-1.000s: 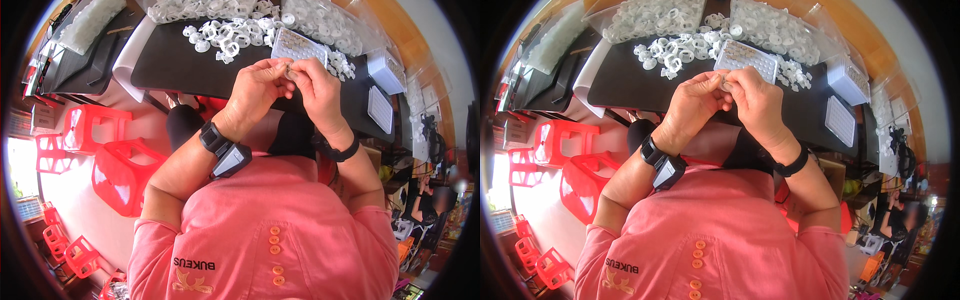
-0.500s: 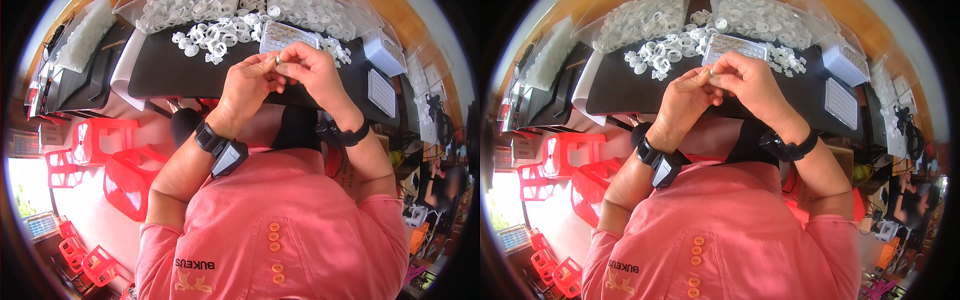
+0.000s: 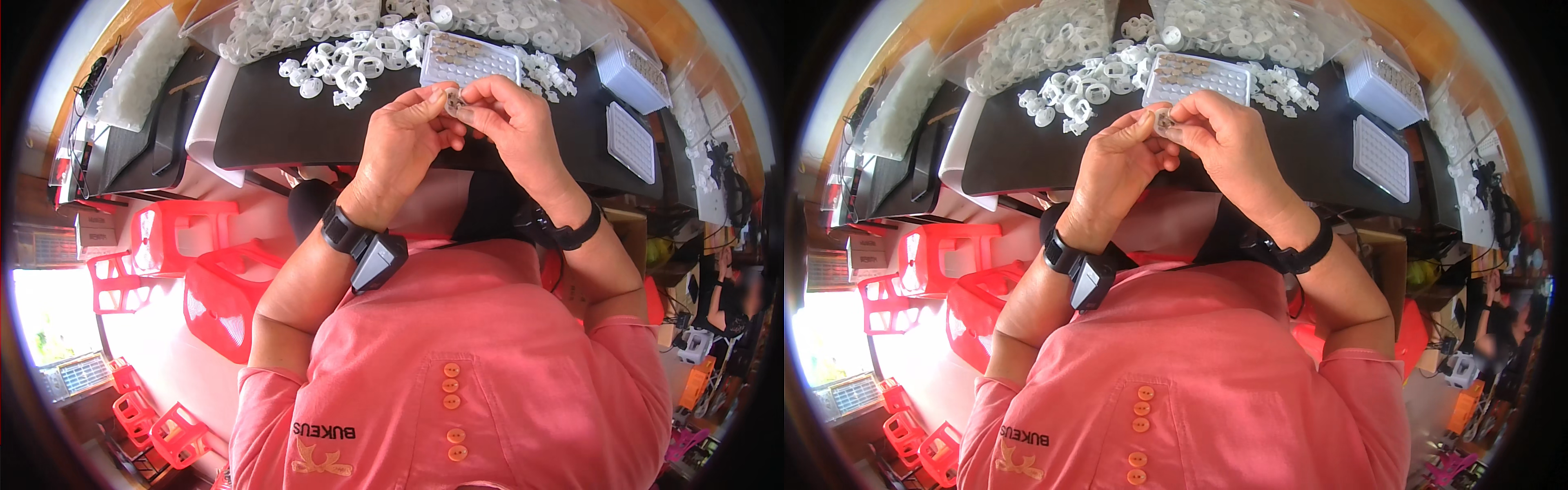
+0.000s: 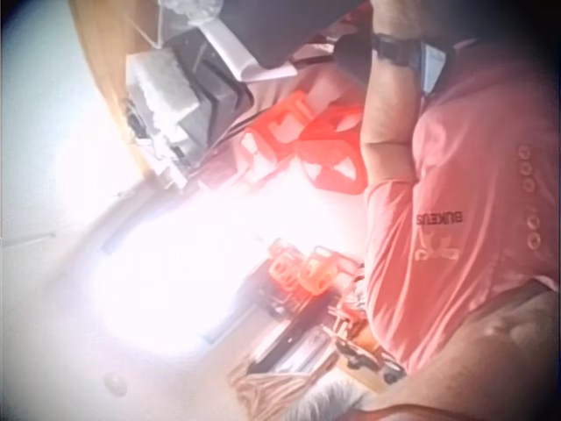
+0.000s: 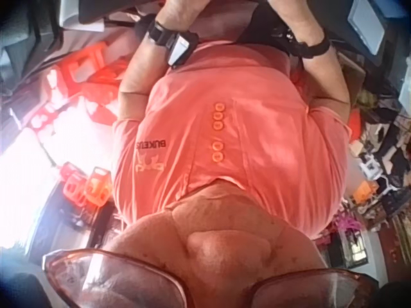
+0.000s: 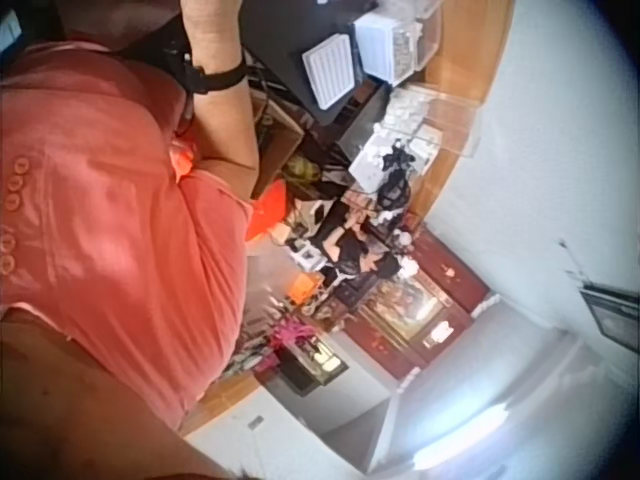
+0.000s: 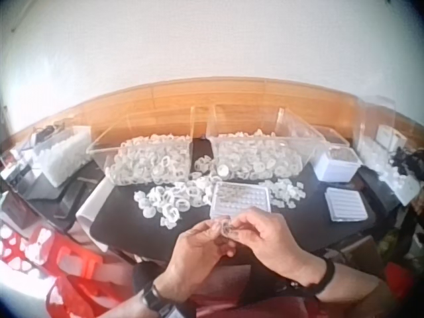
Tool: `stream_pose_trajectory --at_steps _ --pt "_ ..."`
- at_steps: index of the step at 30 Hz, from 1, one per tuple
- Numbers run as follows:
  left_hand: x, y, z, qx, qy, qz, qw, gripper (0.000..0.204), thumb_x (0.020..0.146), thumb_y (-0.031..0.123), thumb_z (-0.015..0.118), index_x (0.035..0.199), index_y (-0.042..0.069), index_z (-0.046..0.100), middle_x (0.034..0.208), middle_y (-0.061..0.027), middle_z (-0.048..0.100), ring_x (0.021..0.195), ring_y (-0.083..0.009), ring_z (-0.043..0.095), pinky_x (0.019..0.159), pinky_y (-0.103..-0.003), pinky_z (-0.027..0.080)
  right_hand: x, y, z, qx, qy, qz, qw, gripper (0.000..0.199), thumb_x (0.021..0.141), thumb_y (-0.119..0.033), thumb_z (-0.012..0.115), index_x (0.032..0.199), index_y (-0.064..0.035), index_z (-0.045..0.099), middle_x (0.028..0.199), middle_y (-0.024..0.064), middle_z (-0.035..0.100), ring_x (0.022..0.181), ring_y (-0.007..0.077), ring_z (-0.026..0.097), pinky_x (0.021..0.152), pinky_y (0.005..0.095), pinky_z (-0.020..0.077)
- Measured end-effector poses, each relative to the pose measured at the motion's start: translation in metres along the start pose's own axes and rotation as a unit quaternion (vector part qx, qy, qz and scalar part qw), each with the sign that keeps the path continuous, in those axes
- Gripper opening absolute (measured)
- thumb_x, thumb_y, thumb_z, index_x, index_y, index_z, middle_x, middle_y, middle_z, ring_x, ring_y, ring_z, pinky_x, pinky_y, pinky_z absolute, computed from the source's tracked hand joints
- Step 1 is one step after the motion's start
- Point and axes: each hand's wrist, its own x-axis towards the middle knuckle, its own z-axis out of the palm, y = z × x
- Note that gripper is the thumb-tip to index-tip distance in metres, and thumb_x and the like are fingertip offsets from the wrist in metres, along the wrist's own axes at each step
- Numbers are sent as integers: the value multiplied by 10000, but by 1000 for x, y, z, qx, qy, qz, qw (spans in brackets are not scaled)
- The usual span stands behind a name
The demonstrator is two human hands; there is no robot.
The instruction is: Inserting metal components into white plastic clips by hand.
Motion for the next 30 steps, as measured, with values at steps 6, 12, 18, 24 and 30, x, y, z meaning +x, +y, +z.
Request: stream_pose_trajectory --at_steps 6,12,18,24,30 --pt "0 0 2 11 4 -6 1000 278 1029 140 567 1200 -78 594 974 -121 652 806 -216 645 713 -363 524 -5 8 2 -31 25 -68 997 94 897 8 672 977 -22 632 886 83 685 760 199 705 664 315 548" --pt "1 0 3 24 13 -8 1000 266 1034 154 567 1189 -60 591 961 -122 661 796 -217 643 715 -367 523 -5 13 8 -169 56 -186 966 154 890 19 631 988 -90 585 928 67 617 730 305 676 595 389 522" --pt "1 -1 4 35 10 -22 999 258 1043 166 551 1176 -51 595 952 -127 667 796 -219 645 711 -366 527 -6 13 10 -184 65 -176 965 149 897 8 610 998 -92 563 928 77 618 730 322 670 591 404 515" --pt "2 -3 5 59 10 -17 998 260 1046 172 549 1165 -54 600 958 -127 671 794 -220 651 699 -365 533 0 19 10 -157 73 -181 968 148 903 14 587 1017 -78 568 947 82 626 761 336 667 613 417 517" --pt "1 -2 7 49 31 -16 998 272 1042 173 558 1169 -64 599 960 -126 672 785 -214 652 686 -356 534 -2 20 7 -124 71 -164 976 117 886 -3 621 976 -72 593 929 85 636 771 329 666 641 399 521"
